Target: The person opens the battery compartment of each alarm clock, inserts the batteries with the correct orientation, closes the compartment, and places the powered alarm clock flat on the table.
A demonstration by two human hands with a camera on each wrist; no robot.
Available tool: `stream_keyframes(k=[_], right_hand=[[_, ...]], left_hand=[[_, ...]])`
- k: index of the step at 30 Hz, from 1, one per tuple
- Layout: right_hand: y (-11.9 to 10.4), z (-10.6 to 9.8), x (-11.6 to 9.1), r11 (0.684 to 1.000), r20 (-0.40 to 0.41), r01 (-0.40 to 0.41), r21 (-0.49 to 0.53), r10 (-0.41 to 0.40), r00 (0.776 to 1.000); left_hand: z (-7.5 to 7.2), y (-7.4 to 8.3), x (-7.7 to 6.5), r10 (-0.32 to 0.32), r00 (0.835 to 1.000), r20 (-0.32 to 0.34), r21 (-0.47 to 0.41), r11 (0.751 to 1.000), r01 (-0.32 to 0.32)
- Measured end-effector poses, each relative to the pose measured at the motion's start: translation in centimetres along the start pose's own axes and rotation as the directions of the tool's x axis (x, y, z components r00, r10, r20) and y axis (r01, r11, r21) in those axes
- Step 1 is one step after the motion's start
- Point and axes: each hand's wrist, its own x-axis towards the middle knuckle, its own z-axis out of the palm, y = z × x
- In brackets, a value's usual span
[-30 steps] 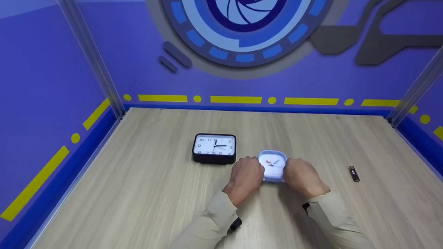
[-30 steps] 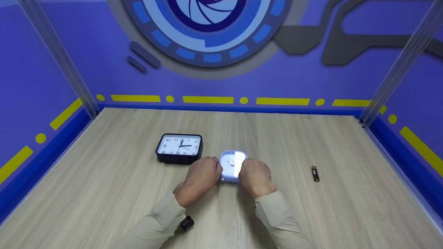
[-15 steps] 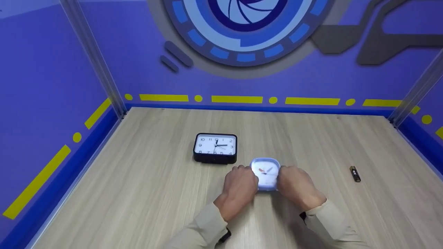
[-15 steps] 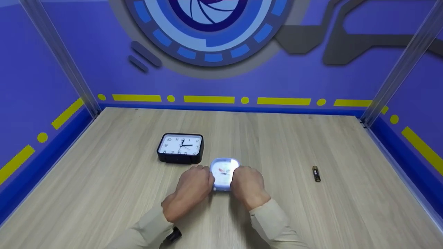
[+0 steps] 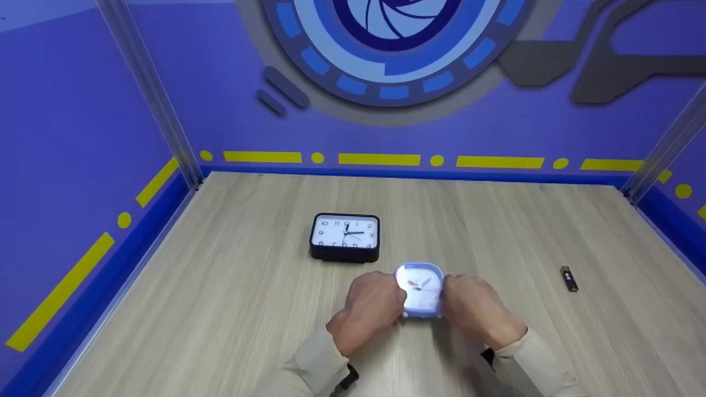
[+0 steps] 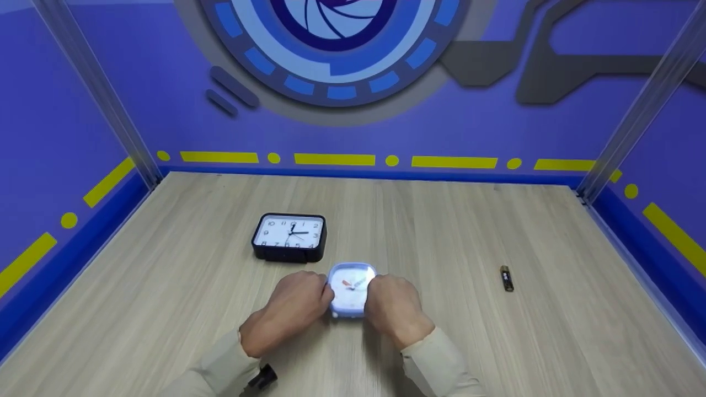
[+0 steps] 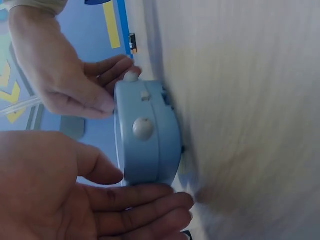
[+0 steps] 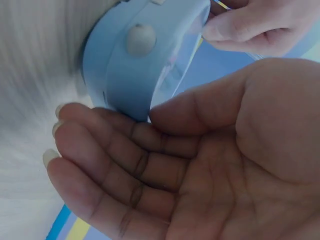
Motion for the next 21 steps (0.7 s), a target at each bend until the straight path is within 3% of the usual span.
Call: stream_keyframes(k=[2, 4, 7, 15, 21], right_hand=[[0.3, -0.3, 0.2, 0.998, 0.047, -0.003, 0.061, 0.0, 0.999], [0.8, -0.6, 0.5, 0.991, 0.121, -0.029, 0.133, 0.013, 0.993], [1.2, -0.9, 0.8, 0.973, 0.201, -0.069, 0.219, 0.024, 0.979], [1.8, -0.6, 1.2, 0.952, 0.249, -0.103, 0.287, 0.03, 0.968], [2.1, -0.5, 1.3, 0.936, 0.272, -0.131, 0.327, 0.039, 0.962]], left_hand=[[-0.3, -0.4, 0.1, -0.039, 0.998, 0.051, -0.102, 0.994, 0.044], [-0.5, -0.9, 0.3, -0.088, 0.991, 0.099, -0.234, 0.966, 0.11], [-0.6, -1.5, 0.4, -0.106, 0.986, 0.129, -0.325, 0.935, 0.143], [-0.7, -2.3, 0.8, -0.126, 0.977, 0.171, -0.373, 0.91, 0.182], [-0.6, -2.8, 0.9, -0.128, 0.973, 0.194, -0.445, 0.872, 0.204]])
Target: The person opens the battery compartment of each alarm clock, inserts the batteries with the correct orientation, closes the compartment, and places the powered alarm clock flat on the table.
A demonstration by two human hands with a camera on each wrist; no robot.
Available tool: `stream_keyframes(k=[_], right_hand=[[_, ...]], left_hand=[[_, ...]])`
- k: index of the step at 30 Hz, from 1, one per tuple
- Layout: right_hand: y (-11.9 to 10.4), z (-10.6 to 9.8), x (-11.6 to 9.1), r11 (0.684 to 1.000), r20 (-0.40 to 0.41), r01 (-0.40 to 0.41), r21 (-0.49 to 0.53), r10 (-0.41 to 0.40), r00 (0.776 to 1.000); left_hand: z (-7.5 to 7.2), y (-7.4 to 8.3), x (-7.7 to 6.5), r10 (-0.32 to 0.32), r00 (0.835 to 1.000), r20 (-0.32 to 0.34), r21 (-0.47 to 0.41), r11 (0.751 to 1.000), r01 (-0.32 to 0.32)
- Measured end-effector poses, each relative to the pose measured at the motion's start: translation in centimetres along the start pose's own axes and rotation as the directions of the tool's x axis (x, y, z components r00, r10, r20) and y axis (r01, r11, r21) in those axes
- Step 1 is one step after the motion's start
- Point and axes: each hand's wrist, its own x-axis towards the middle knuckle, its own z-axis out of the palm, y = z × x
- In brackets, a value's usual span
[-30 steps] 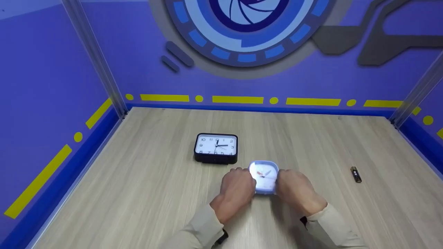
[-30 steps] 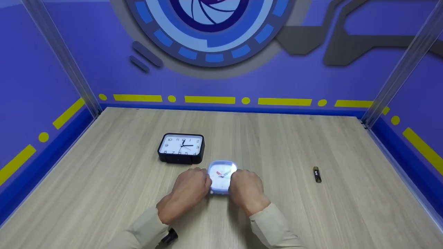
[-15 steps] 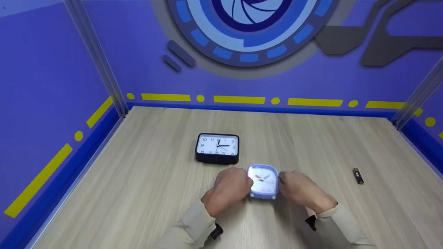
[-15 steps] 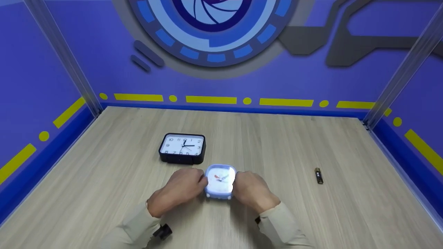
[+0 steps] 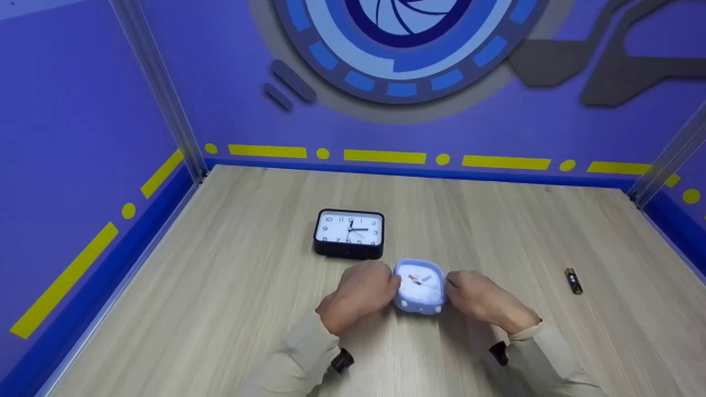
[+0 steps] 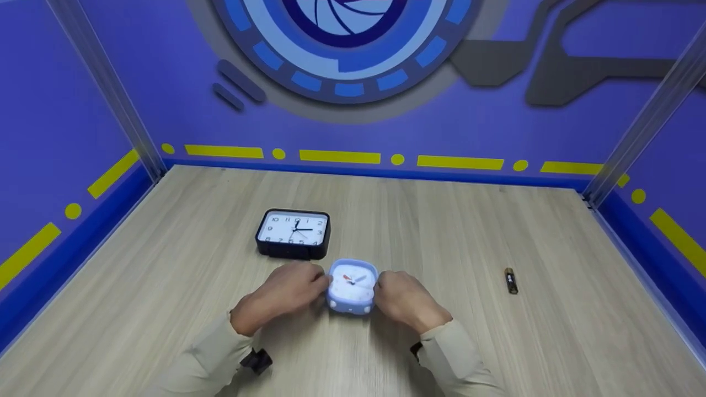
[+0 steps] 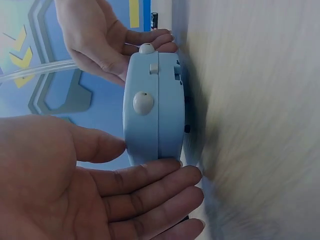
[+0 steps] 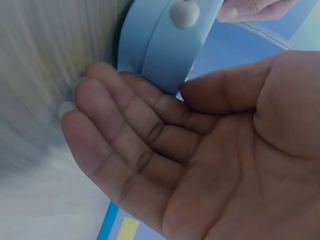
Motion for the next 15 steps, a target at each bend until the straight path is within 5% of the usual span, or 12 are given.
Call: stream_keyframes(k=[15], right_hand=[[0.16, 0.21, -0.01, 0.992, 0.052, -0.026, 0.124, 0.02, 0.998]], left_hand=[[-0.3, -0.5, 0.47, -0.085, 0.995, 0.045, -0.083, 0.993, 0.088]])
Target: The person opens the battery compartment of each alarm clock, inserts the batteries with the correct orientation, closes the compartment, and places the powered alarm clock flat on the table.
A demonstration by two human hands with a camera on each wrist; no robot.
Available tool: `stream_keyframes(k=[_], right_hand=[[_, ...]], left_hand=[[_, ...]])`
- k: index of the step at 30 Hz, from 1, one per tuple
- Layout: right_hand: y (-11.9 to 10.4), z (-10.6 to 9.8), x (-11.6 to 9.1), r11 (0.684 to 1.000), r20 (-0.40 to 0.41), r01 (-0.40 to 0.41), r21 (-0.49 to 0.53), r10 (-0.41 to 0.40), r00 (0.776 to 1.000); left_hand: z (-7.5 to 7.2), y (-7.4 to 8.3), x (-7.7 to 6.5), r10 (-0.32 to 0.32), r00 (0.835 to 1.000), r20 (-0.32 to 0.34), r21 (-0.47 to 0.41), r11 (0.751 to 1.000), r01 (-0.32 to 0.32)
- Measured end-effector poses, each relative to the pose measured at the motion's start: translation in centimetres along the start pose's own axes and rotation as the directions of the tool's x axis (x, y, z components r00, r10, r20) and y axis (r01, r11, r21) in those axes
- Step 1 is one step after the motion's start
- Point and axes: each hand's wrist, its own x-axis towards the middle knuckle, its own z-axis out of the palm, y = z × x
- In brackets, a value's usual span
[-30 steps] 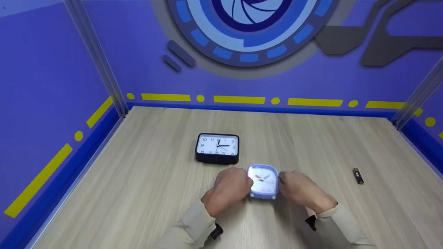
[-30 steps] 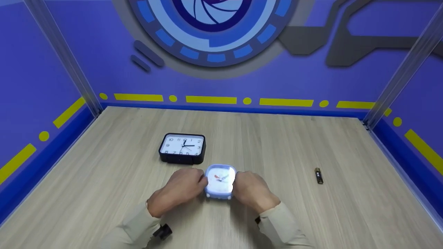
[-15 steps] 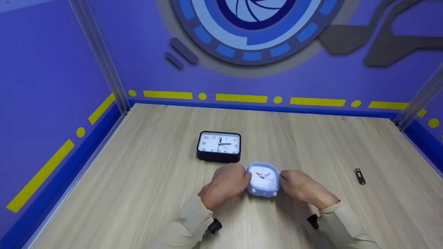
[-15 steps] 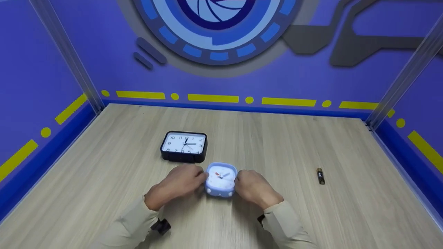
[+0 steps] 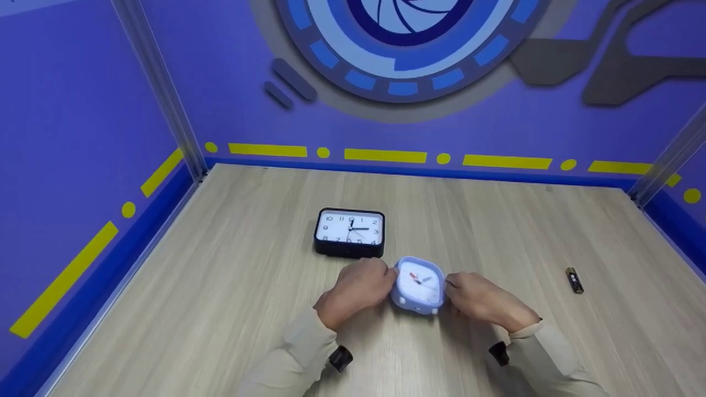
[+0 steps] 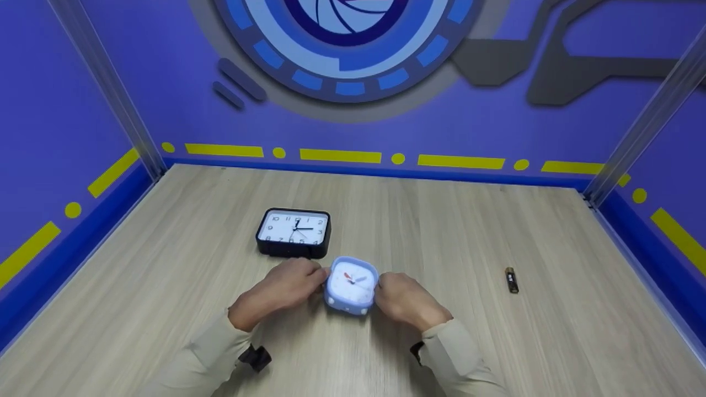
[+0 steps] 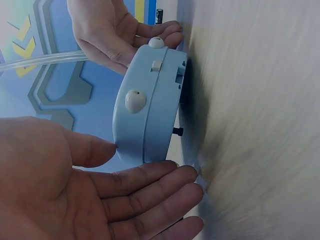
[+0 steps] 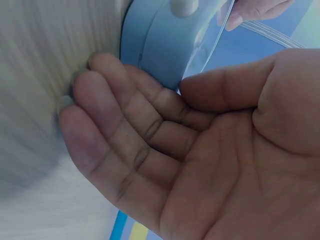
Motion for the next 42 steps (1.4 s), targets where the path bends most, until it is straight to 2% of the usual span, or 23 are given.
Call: stream_keyframes(k=[4, 8, 13, 16, 19, 23, 30, 33, 38, 42], right_hand=[[-0.2, 0.0, 0.0, 0.997, -0.014, 0.004, -0.076, -0.005, 1.0], [-0.2, -0.1, -0.1, 0.997, -0.008, -0.027, -0.071, 0.027, 1.0], [0.0, 0.0, -0.1, 0.999, 0.038, -0.046, -0.007, 0.047, 0.998], [0.0, 0.3, 0.0, 0.999, 0.07, -0.024, 0.021, 0.022, 0.997], [0.0, 0.5, 0.2, 0.999, 0.078, -0.028, 0.045, 0.025, 0.997], [0.0, 0.6, 0.4, 0.999, 0.033, -0.038, 0.028, 0.037, 0.999], [0.0, 0.6, 0.4, 0.995, -0.087, 0.057, -0.082, -0.064, 0.994], [-0.2, 0.4, 0.4, 0.998, -0.075, 0.034, -0.059, -0.038, 0.996], [-0.5, 0.1, 0.3, 1.0, -0.011, -0.002, 0.013, 0.002, 1.0], [-0.6, -0.1, 0.2, 0.998, -0.026, 0.005, 0.059, -0.003, 1.0]], left_hand=[[-0.1, 0.1, 0.2, -0.031, 0.999, 0.027, -0.029, 0.999, 0.032], [-0.3, 0.1, 0.2, -0.059, 0.996, 0.068, -0.135, 0.989, 0.067], [-0.2, 0.2, 0.1, -0.057, 0.996, 0.07, -0.331, 0.94, 0.077], [-0.3, 0.3, -0.1, -0.034, 0.996, 0.081, -0.385, 0.921, 0.063], [-0.4, 0.6, -0.2, -0.02, 0.995, 0.098, -0.376, 0.925, 0.056], [-0.4, 0.7, -0.3, -0.009, 0.995, 0.1, -0.361, 0.931, 0.045], [-0.4, 0.8, -0.3, 0.011, 0.994, 0.108, -0.368, 0.93, 0.03], [-0.4, 0.9, -0.3, 0.011, 0.994, 0.106, -0.374, 0.927, 0.03], [-0.4, 1.1, -0.4, 0.022, 0.993, 0.116, -0.381, 0.924, 0.024], [-0.3, 1.0, -0.5, 0.016, 0.993, 0.117, -0.371, 0.928, 0.029]])
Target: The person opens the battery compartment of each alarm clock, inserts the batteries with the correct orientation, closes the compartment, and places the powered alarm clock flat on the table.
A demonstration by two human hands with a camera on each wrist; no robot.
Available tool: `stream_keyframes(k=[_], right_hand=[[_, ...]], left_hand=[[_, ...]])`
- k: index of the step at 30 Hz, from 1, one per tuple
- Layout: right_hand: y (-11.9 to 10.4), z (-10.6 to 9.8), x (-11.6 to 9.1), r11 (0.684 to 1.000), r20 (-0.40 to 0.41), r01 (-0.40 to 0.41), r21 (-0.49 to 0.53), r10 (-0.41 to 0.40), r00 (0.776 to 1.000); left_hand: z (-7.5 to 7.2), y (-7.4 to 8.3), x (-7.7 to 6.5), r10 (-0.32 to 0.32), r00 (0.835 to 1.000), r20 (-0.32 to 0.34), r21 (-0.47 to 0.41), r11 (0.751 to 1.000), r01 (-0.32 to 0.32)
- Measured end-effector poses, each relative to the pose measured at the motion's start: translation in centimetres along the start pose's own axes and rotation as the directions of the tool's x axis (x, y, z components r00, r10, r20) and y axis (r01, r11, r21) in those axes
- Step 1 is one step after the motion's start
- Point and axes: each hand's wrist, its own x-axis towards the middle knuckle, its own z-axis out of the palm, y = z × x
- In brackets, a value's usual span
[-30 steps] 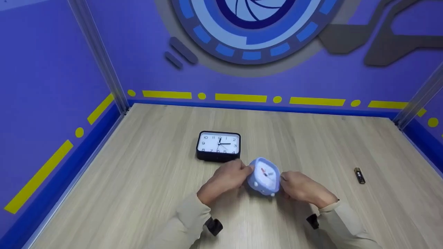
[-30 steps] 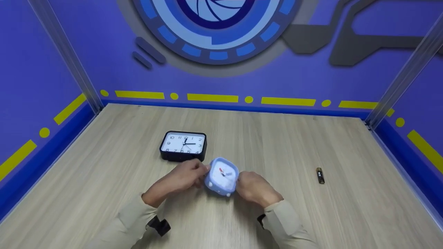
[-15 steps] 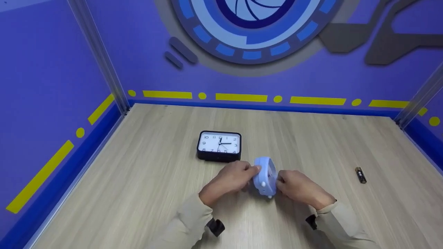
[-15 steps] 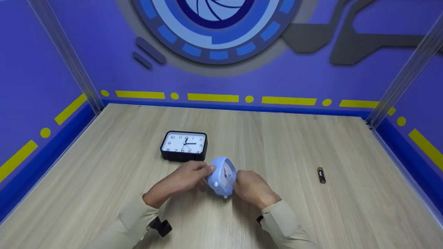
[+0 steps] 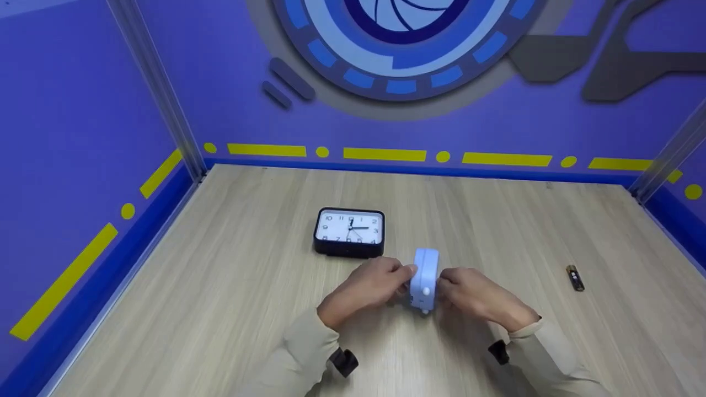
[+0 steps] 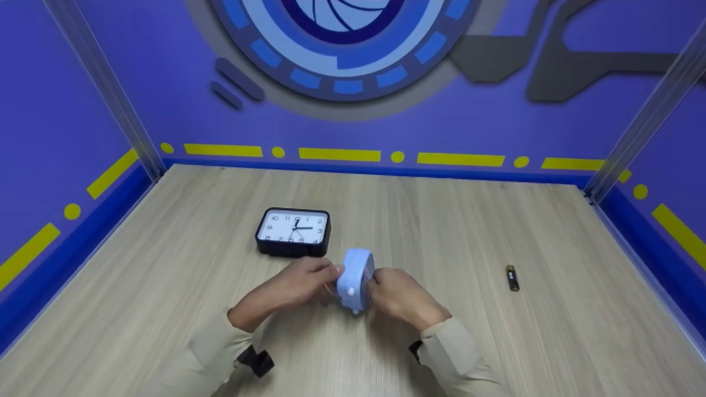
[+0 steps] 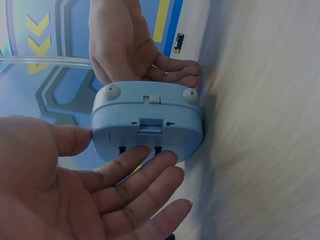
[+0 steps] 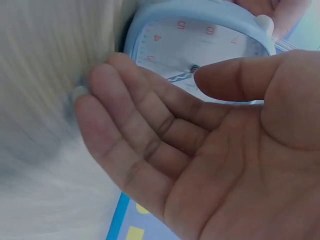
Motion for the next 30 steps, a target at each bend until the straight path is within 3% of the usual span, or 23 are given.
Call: stream_keyframes(k=[5, 11, 16, 23, 30], right_hand=[[-0.1, -0.5, -0.2, 0.997, -0.019, -0.003, 0.074, 0.004, 1.0], [0.0, -0.9, -0.3, 0.976, 0.026, -0.082, 0.201, 0.079, 0.997], [0.1, -1.0, 0.0, 0.974, 0.056, -0.079, 0.213, 0.068, 0.996], [0.3, -1.2, -0.1, 0.966, 0.088, -0.052, 0.254, 0.031, 0.996], [0.4, -1.4, 0.0, 0.967, 0.112, -0.045, 0.251, 0.017, 0.994]], left_hand=[[0.1, -0.1, 0.1, 0.002, 1.0, 0.012, -0.007, 1.0, -0.002], [0.3, -0.1, 0.3, 0.016, 1.0, 0.015, -0.023, 1.0, -0.016], [0.5, -0.2, 0.4, 0.034, 0.999, 0.027, -0.048, 0.998, -0.033], [0.8, -0.4, 0.6, 0.065, 0.998, -0.001, 0.029, 0.997, -0.065], [1.0, -0.5, 0.5, 0.026, 1.0, 0.014, 0.005, 1.0, -0.026]])
